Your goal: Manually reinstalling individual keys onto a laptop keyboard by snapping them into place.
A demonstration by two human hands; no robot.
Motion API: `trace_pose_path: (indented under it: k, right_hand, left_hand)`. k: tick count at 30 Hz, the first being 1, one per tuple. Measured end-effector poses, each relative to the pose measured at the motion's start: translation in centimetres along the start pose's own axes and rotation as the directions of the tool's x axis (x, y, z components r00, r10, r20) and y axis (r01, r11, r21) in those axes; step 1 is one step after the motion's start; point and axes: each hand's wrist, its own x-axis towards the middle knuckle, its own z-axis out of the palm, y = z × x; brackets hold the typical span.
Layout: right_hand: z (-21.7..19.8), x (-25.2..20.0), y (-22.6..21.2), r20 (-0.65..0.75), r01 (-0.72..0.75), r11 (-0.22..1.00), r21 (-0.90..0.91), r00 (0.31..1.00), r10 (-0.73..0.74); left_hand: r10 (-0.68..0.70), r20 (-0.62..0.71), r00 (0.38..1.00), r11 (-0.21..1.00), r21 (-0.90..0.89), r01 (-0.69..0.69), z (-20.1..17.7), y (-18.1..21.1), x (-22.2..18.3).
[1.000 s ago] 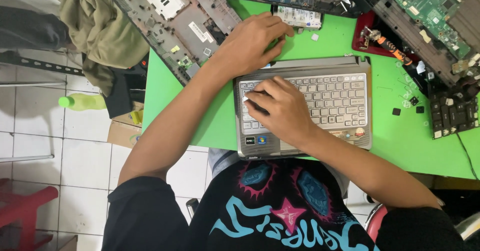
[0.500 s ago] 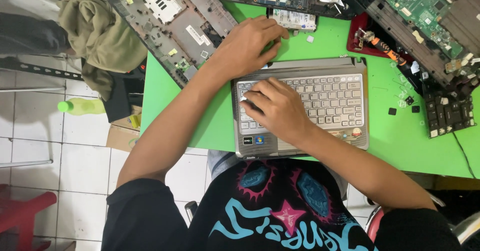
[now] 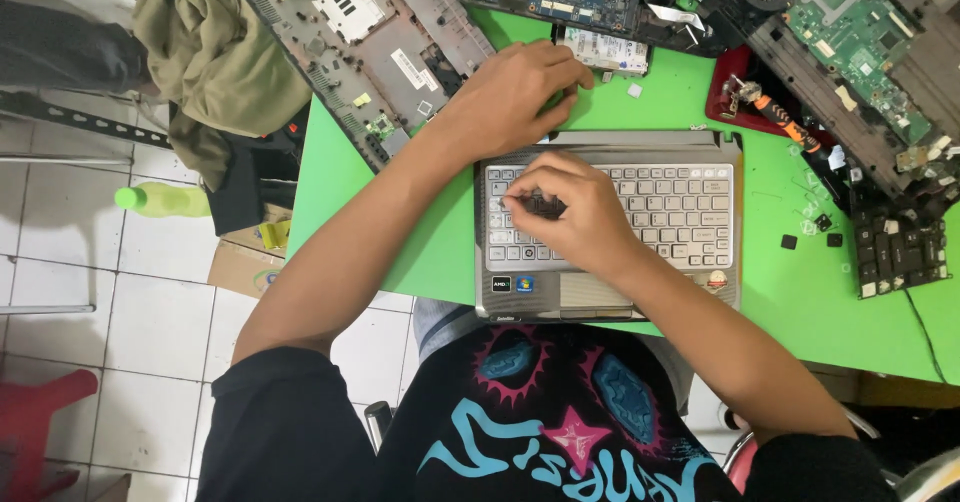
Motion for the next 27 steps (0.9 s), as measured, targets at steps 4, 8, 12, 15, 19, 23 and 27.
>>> trace_pose_path:
  k: [4,8,12,15,19,23,27]
  right_hand:
    - [-0.6,0.4,-0.1,0.068,0.030,0.999,-0.024,0.997,-0.028]
    - [-0.1,0.6,0.4,0.178,0.093,0.988,-0.125,0.982,-0.070]
    - [0.4,0.7,0.5,0.170,0.226,0.949,-0.221,0.967,-0.191]
    - [0.4,0.9,0.2,0.143,0.273,0.938,-0.215,0.959,-0.246]
    - [-0.2,0.6,-0.5,0.091,0.289,0.937,-0.198,0.957,-0.276]
    - [0.0,0.1,-0.5,0.097,0.372,0.877,-0.303,0.928,-0.360]
    - [0.4,-0.1,-0.6,0.086,0.383,0.851,-0.360,0.922,-0.378]
  left_hand:
    - [-0.004,-0.007,1.000,1.000,0.005,0.004,0.0,0.0,0.0]
    - [0.024,-0.013,1.000,1.000,-0.002,-0.024,0.1,-0.2,0.1]
    - [0.023,-0.021,1.000,1.000,-0.008,-0.024,0.2,-0.2,0.0]
    - [0.011,-0.009,1.000,1.000,-0.002,-0.011,0.1,-0.1,0.0]
    - [0.012,-0.001,1.000,1.000,0.012,-0.012,0.1,-0.1,0.0]
    - [0.009,0.002,1.000,1.000,0.011,-0.009,0.1,-0.1,0.1]
    - [-0.010,0.021,1.000,1.000,0.016,0.010,0.1,-0.1,0.2]
